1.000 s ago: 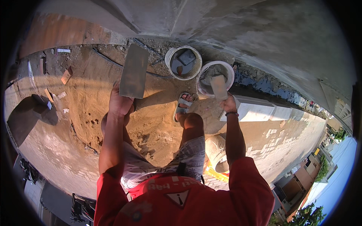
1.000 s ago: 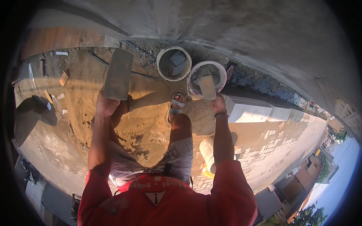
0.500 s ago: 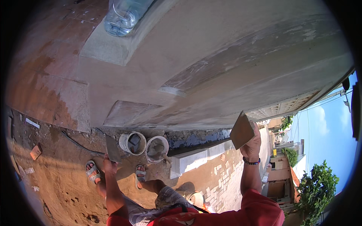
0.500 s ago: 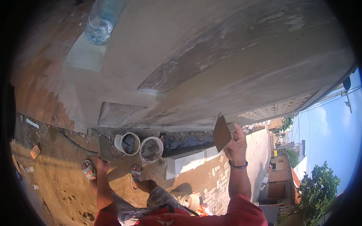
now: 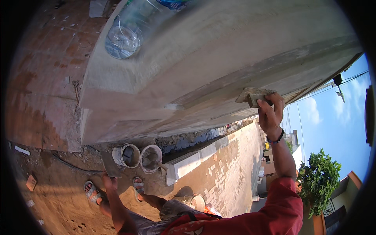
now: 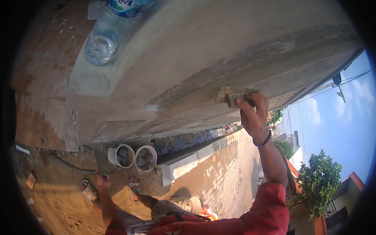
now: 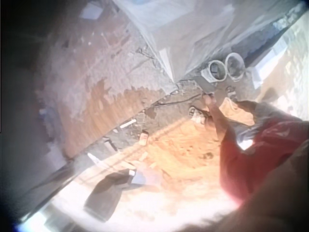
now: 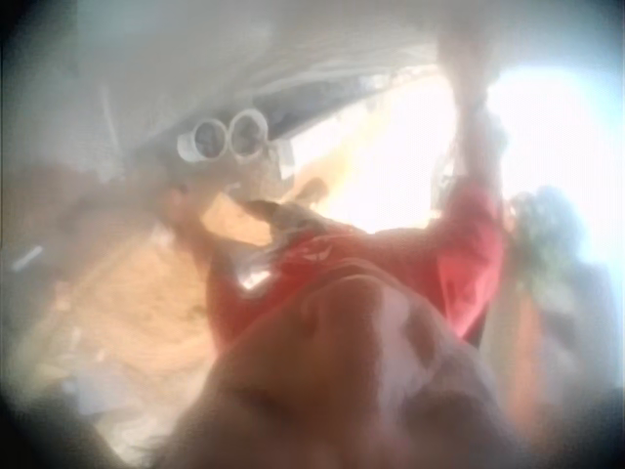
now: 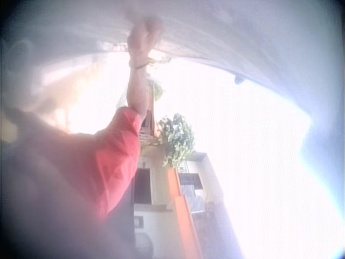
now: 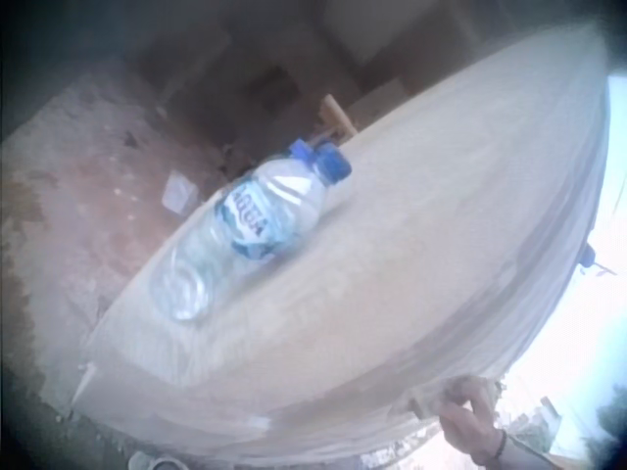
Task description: The person scoops cement from a bucket with a trowel and applies it to a wall, smoothing the surface with a float. The person works on different sections of the wall, repeatedly applying and smoothing the cement.
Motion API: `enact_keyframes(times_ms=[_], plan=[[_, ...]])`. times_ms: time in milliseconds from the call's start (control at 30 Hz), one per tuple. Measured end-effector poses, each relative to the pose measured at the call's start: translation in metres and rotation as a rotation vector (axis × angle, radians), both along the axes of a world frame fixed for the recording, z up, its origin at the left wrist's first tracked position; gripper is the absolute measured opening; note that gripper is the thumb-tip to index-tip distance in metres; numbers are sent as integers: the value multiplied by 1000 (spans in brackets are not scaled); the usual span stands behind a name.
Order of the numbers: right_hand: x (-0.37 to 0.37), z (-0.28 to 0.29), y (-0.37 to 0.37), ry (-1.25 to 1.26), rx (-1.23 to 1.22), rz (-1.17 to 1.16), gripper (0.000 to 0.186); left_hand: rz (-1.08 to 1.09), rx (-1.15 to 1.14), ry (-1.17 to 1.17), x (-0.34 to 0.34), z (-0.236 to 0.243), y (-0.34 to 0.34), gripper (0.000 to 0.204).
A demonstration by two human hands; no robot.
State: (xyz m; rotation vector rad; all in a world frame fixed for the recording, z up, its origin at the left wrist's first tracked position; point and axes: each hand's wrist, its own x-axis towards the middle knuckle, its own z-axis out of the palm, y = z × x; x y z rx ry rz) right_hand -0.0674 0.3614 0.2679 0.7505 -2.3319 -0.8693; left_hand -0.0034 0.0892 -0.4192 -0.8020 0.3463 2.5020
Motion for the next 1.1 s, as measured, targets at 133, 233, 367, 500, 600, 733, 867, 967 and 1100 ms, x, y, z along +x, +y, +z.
enact_keyframes(times_ms=[133,233,367,500,600,733,867,967,1100], plan=[[-10,4,10,-23,-1,-39,47,-3,9,52,3,-4,0,21],[-6,4,18,-30,14,-57,48,41,-31,-120,0,7,10,19],[19,20,14,-91,29,-191,48,20,3,-55,2,-14,12,20],[23,60,-46,-235,127,-262,50,48,18,-94,-2,-30,14,23],[6,82,-85,-401,221,-359,56,40,28,-85,-12,-20,17,25],[-27,95,-125,-511,339,-422,54,3,39,-40,-20,-10,27,20],[-53,79,-138,-565,442,-419,52,8,56,-35,-29,1,23,21],[-60,72,-130,-524,563,-580,53,9,39,-99,-33,8,25,22],[-62,101,-132,-528,568,-597,46,15,26,-122,-35,10,24,23]])
